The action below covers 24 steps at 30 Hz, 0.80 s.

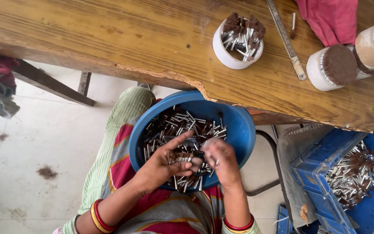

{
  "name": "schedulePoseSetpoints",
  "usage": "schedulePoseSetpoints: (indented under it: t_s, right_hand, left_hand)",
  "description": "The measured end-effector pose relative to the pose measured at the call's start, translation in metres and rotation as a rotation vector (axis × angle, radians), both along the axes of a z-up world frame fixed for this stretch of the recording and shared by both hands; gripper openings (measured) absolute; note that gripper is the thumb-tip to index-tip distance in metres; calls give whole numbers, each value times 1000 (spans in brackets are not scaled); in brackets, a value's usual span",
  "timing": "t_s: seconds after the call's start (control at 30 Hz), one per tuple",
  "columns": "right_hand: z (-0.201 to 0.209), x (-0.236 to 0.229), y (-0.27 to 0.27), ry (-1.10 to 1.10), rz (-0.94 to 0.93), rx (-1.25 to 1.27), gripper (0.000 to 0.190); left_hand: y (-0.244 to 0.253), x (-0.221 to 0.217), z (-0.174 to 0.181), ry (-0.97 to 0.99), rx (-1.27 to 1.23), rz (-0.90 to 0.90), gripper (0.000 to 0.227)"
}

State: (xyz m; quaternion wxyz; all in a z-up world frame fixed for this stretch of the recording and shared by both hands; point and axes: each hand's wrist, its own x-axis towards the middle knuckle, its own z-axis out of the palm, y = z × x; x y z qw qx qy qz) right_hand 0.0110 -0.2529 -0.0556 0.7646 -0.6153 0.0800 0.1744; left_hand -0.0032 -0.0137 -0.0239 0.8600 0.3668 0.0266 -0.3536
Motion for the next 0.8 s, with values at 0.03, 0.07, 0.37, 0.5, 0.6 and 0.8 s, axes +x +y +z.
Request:
schedulePoseSetpoints:
  t_s: [0.03, 0.07, 0.37, 0.5, 0.6, 0.8]
  right_hand:
    - [8, -2, 8, -4, -4, 1, 22]
    - [16, -3, 16, -81, 88, -57, 16]
    - [13, -2, 15, -143, 140, -124, 10]
    - [-11, 0, -4, -40, 92, 81, 23]
    - [17, -2, 21, -85, 248, -118, 11]
    - [42, 8, 32, 72, 369, -54, 16]
  left_hand:
    - [1, 0, 1, -4, 1, -4, 86]
    - [2, 1, 2, -17, 16, -3, 86]
    - [2, 3, 6, -25, 8, -21, 86]
    - [3, 3, 7, -10, 10, -41, 86]
    - [1, 3, 7, -42, 11, -39, 86]
    - [0, 3, 12, -30, -5, -37, 86]
